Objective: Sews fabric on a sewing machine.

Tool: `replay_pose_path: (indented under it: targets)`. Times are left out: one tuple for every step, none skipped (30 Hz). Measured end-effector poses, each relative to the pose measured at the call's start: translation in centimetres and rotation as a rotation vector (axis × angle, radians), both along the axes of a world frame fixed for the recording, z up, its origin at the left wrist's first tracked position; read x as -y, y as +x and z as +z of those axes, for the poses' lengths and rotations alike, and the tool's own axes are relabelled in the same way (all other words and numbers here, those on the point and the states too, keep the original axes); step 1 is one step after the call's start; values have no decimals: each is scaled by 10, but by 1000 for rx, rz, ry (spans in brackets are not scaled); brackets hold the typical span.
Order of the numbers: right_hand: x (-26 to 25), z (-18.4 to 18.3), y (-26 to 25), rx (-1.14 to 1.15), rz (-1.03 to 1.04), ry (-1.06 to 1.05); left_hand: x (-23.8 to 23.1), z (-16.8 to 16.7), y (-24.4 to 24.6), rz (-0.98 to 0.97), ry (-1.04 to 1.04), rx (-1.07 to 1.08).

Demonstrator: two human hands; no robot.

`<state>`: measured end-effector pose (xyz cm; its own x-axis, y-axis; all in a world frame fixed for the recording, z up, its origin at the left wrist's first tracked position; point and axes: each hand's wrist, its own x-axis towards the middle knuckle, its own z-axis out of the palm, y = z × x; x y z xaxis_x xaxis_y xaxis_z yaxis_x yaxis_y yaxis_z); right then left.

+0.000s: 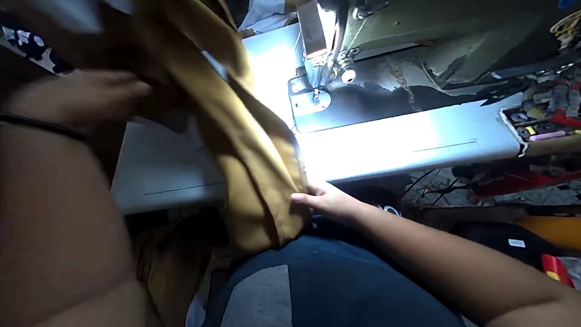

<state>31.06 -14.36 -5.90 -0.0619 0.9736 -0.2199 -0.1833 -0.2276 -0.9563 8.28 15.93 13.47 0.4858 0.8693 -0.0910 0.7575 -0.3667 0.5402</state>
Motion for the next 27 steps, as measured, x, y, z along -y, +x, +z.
replay_pose_path:
  targets:
    - [7, -13, 2, -45, -19, -23, -4, -34, 15, 4, 17, 36]
    - [11, -21, 2, -85, -24, -39, 1, -69, 33, -32, 50, 27]
    - [12, -25, 2, -115, -15, -37, 13, -103, 49, -98, 89, -23]
    - [11, -24, 3, -129, 14, -23, 31, -131, 63, -126, 136, -126]
    - [9, -21, 4, -142, 52, -6, 50, -149, 74, -117, 137, -249]
    - [7, -19, 5, -155, 94, 3, 64, -160, 80, -101, 110, -358]
    - [5, -19, 6, -155, 129, 0, 69, -167, 81, -92, 105, -421]
    - [4, -21, 6, -130, 155, -22, 68, -169, 77, -108, 134, -449]
    - [3, -24, 8, -76, 182, -60, 62, -171, 68, -149, 181, -456]
    - [4, -28, 10, -1, 212, -93, 54, -171, 56, -201, 222, -446]
    - [5, -28, 13, 90, 240, -99, 47, -167, 43, -232, 235, -456]
    - [7, -25, 18, 189, 259, -63, 41, -158, 30, -238, 213, -485]
    - [10, -20, 22, 282, 255, 21, 38, -145, 20, -218, 171, -538]
    - [15, -13, 26, 337, 214, 120, 38, -132, 11, -180, 145, -595]
    - [20, -6, 29, 350, 128, 204, 42, -117, 6, -135, 150, -633]
    - [23, 1, 29, 324, 17, 249, 50, -103, 7, -110, 204, -614]
    - [26, 9, 28, 275, -86, 252, 63, -90, 11, -134, 295, -523]
    - [25, 17, 25, 245, -150, 264, 78, -82, 20, -220, 398, -376]
    - [23, 26, 20, 251, -156, 301, 92, -79, 34, -354, 491, -232]
    - [19, 36, 14, 306, -108, 349, 106, -81, 53, -505, 568, -131]
    - [16, 48, 6, 396, -24, 395, 121, -86, 74, -642, 602, -72]
    - [13, 58, -2, 481, 69, 471, 134, -91, 94, -779, 602, -53]
    - [12, 69, -8, 561, 167, 556, 140, -96, 110, -902, 579, -126]
    - [15, 78, -9, 624, 247, 613, 141, -102, 121, -974, 528, -221]
    - [21, 85, -7, 676, 313, 633, 137, -104, 125, -987, 445, -310]
    - [29, 90, 1, 730, 362, 613, 132, -102, 124, -944, 337, -417]
    - [39, 91, 13, 782, 390, 558, 122, -103, 117, -887, 255, -469]
